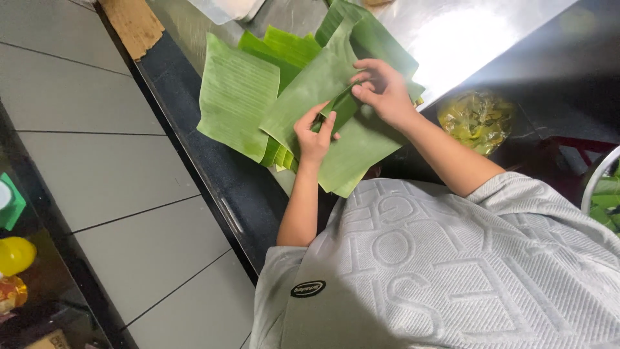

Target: Wrapping food portions into banana leaves by folding and rolling them.

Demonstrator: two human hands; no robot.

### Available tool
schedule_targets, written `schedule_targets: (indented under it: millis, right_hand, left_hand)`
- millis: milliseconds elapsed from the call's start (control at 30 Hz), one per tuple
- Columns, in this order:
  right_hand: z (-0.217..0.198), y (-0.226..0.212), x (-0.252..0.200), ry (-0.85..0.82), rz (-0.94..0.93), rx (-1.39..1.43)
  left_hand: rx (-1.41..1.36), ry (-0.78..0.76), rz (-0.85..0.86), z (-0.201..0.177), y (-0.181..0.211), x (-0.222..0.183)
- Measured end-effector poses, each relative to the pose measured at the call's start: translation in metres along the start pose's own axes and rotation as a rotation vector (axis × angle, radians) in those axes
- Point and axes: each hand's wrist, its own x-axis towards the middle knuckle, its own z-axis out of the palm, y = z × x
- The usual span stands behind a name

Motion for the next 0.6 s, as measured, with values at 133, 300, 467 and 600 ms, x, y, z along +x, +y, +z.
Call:
schedule_targets:
  millis: [133, 300, 467, 600]
  right_hand:
    - [0.005, -0.009, -0.004, 0.145, -0.31, -0.019]
    - [0.001, 0.007, -0.002, 0.165, -0.312, -0.244]
    - [0.001, -0.003, -0.001, 0.115, -0.285, -0.294]
    - [0.012, -0.019, -0.006, 0.059, -0.302, -0.181]
  left_hand:
    - [-0.012, 0.083, 0.003, 0.008, -0.004, 0.001]
    - [-0.048, 0.066, 0.262, 0.012, -0.015, 0.011]
    - [-0.021, -0.033, 0.237, 0.007, -0.004, 0.01]
    - [-0.139, -0.058, 0.099, 0.001, -0.012, 0.007]
